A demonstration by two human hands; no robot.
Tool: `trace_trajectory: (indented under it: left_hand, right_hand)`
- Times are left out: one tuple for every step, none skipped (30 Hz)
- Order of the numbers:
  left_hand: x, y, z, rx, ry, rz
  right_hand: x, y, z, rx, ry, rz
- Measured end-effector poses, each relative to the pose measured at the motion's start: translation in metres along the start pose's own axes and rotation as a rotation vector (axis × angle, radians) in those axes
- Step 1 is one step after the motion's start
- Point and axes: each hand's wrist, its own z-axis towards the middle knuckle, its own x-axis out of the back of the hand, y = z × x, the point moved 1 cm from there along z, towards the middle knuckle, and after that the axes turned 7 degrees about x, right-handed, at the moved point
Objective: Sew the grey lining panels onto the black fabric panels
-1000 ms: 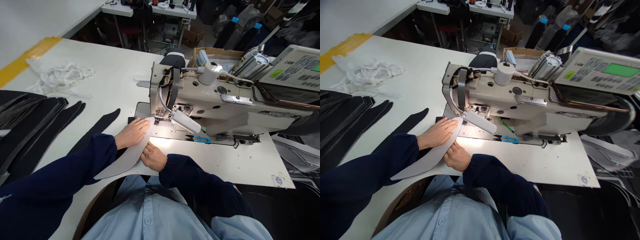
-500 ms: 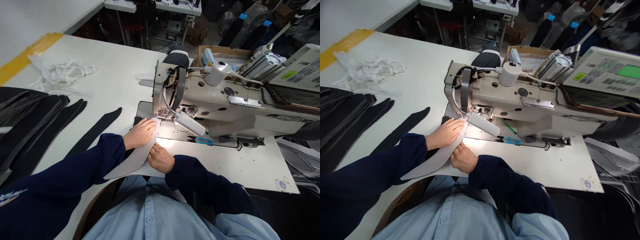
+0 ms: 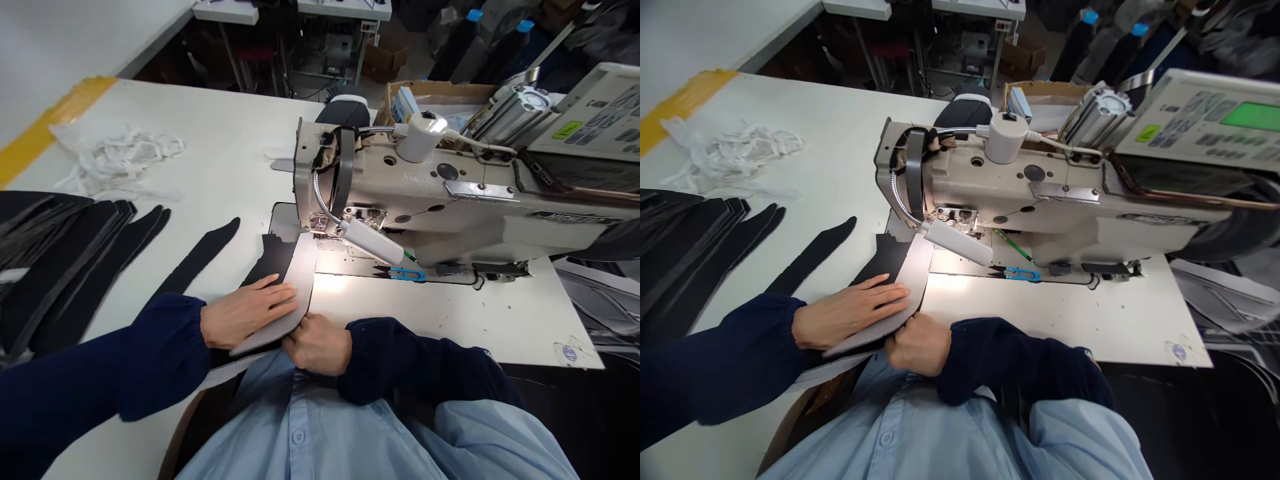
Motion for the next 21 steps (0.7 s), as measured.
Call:
trace_trajectory:
  left_hand:
    - [0.000,0.003,0.001,0.012,-0.016,0.017]
    - [0.000,0.005,0.004,0.028,-0.029,0.039]
    - [-0.002,0.007,0.006,0.047,-0.040,0.060]
    - [-0.003,0.007,0.009,0.068,-0.047,0.077]
    - [-0.005,0.007,0.012,0.088,-0.049,0.090]
    - [-0.008,0.007,0.014,0.106,-0.047,0.101]
    - [-0.010,0.005,0.016,0.122,-0.039,0.109]
    - [-0.011,0.004,0.018,0.134,-0.028,0.117]
    - [-0.012,0.002,0.020,0.146,-0.013,0.126]
    - [-0.013,0.000,0.022,0.157,0.004,0.137]
    - [-0.013,-0.002,0.024,0.167,0.019,0.149]
    - [-0.013,-0.004,0.026,0.176,0.033,0.160]
    - [-0.013,-0.006,0.029,0.181,0.045,0.168]
    - [-0.012,-0.008,0.032,0.185,0.054,0.173]
    - [-0.012,-0.010,0.035,0.190,0.063,0.174]
    - [-0.011,-0.012,0.038,0.198,0.073,0.174]
    - [-0.010,-0.014,0.041,0.207,0.082,0.172]
    - [-0.008,-0.017,0.044,0.215,0.088,0.173]
    - [-0.006,-0.019,0.046,0.219,0.091,0.173]
    - [-0.004,-0.020,0.048,0.220,0.091,0.175]
    - [-0.002,-0.022,0.050,0.217,0.086,0.177]
  right_hand:
    - [0.002,-0.003,0.000,0.006,0.005,0.010]
    - [0.002,-0.006,0.000,0.008,0.015,0.014]
    - [0.002,-0.007,0.000,0.006,0.027,0.008]
    - [0.001,-0.008,0.000,0.003,0.040,-0.002]
    - [0.000,-0.009,0.000,-0.002,0.051,-0.014]
    - [-0.001,-0.008,0.000,-0.009,0.061,-0.025]
    - [-0.003,-0.008,0.001,-0.016,0.067,-0.033]
    - [-0.004,-0.007,0.001,-0.023,0.071,-0.040]
    - [-0.005,-0.005,0.001,-0.034,0.070,-0.048]
    - [-0.006,-0.003,0.001,-0.046,0.066,-0.053]
    - [-0.006,-0.001,0.001,-0.059,0.059,-0.060]
    - [-0.007,0.001,0.002,-0.073,0.050,-0.067]
    - [-0.007,0.003,0.002,-0.090,0.041,-0.074]
    - [-0.007,0.006,0.002,-0.108,0.032,-0.080]
    - [-0.008,0.008,0.003,-0.123,0.022,-0.084]
    - [-0.009,0.011,0.003,-0.135,0.015,-0.086]
    - [-0.009,0.014,0.004,-0.145,0.011,-0.089]
    - [-0.010,0.017,0.004,-0.153,0.011,-0.092]
    - [-0.011,0.020,0.004,-0.159,0.014,-0.097]
    - [-0.012,0.023,0.004,-0.163,0.020,-0.103]
    - [-0.013,0.026,0.004,-0.168,0.028,-0.110]
